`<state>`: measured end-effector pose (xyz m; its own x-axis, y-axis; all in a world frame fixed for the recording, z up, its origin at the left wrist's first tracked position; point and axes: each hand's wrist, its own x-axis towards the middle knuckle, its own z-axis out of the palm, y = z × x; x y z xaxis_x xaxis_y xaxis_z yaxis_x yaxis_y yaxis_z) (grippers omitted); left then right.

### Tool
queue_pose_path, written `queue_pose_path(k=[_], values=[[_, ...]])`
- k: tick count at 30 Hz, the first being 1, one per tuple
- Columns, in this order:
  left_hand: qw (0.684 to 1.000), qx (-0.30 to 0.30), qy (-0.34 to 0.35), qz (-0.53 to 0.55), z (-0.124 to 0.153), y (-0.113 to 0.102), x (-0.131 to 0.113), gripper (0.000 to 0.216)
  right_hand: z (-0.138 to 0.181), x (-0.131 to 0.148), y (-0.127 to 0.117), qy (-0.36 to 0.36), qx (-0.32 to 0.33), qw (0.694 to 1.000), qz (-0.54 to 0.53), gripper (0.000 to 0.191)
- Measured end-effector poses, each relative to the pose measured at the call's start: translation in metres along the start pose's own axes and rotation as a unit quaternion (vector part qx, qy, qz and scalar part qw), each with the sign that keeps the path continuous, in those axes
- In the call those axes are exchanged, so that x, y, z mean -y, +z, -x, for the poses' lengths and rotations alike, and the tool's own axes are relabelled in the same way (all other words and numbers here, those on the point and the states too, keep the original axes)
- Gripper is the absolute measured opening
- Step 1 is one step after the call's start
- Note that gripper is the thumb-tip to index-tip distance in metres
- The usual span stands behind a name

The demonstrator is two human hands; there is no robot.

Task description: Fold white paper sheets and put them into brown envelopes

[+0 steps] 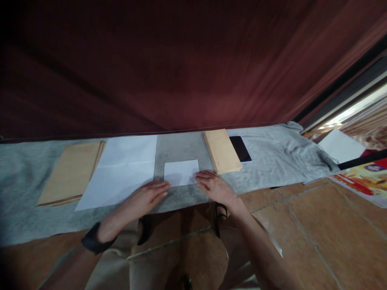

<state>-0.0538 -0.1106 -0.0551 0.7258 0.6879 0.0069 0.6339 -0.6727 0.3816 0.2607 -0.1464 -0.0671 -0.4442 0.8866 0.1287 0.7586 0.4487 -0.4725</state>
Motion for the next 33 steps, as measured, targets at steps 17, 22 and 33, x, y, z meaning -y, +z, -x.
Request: queue_pose_path(k=[17, 22, 33], values=[[0.995, -0.053, -0.013, -0.085, -0.053, 0.042, -0.037, 0.051, -0.031, 0.001, 0.026, 0.041, -0.008, 0.996, 0.076, 0.046], [0.995, -0.057, -0.002, -0.079, -0.070, 0.050, -0.045, 0.051, -0.033, -0.007, 0.027, 0.050, -0.014, 0.994, 0.092, 0.048], [0.991, -0.084, -0.064, -0.082, -0.094, 0.057, -0.048, 0.054, -0.033, -0.011, 0.027, 0.068, -0.017, 0.992, 0.100, 0.050]])
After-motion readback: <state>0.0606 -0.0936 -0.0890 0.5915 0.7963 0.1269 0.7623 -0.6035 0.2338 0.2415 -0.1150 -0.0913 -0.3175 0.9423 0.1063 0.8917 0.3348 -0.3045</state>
